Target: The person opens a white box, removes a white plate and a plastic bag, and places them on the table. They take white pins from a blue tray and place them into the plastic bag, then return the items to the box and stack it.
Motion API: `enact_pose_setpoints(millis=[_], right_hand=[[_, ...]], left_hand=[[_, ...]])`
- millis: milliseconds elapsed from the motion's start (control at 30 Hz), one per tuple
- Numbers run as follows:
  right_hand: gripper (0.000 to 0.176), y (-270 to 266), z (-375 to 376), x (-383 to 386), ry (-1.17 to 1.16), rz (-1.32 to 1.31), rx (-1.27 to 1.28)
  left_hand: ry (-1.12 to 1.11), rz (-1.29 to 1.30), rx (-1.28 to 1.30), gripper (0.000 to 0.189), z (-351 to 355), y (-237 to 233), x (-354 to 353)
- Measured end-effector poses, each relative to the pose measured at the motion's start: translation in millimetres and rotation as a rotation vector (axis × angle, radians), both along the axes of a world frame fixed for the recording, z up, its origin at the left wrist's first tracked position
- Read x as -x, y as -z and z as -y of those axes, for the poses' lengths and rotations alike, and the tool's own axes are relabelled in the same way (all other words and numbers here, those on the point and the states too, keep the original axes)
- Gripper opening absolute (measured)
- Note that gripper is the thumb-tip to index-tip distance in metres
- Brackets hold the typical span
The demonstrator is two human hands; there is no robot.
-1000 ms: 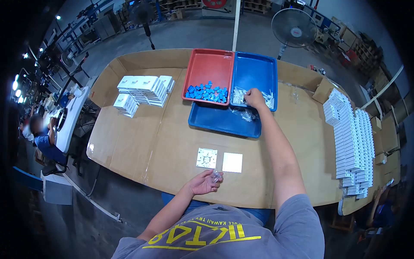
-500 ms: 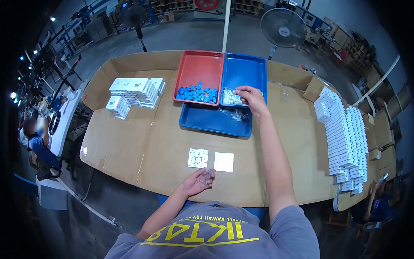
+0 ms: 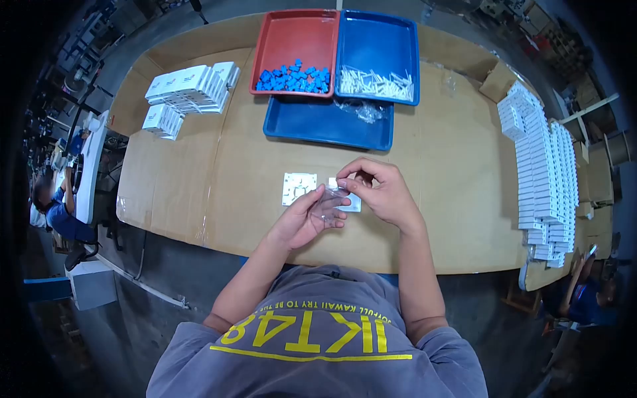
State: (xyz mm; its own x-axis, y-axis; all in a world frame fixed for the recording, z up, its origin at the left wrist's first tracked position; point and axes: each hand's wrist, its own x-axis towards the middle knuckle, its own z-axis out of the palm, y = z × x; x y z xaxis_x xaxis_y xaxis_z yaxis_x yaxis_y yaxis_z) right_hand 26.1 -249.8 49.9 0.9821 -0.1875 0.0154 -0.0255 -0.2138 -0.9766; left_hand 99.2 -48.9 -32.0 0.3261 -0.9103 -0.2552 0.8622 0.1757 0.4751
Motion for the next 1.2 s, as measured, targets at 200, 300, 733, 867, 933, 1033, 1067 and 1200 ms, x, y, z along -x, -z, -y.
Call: enact_pose_setpoints(millis=[200,300,733,867,933,1033,1067,1200], right_hand=[[0.009,-9.4,9.6,-4.8,-0.216,0.021,0.169],[0.008,-14.9,11.1,-9.4,-0.351,-0.031,0.091],[0.034,-9.9,12.3,-15.6,-0.49,-0.15,0.098],[0.036,-10.3,11.4,-16.8,-0.532,-0.091,0.276],[0.036,-13.8,8.3,-17.7,-0.576,-0.099,0.267],[0.038,-16.3,2.4,-18.8,-0.564,-0.226,0.313],[0.038,-15.9,3.0,-19.0,-0.559,-0.218,0.281],[0.043,-12.3,10.0,-20.5,-0.532,-0.145,0.169]], left_hand=[[0.03,0.004,-0.01,0.045,0.1,-4.2,4.6],[0.033,0.012,-0.019,0.044,-0.7,1.5,3.5],[0.017,-0.002,0.063,0.042,5.8,4.9,2.6],[-0.008,-0.029,0.081,0.04,6.4,14.9,3.2],[-0.003,-0.02,0.089,0.039,7.2,16.3,2.6],[0.0,0.011,0.088,0.039,7.1,15.7,1.2],[-0.007,0.005,0.091,0.039,7.3,14.7,2.1],[-0.014,-0.051,0.09,0.04,7.7,5.8,2.0]])
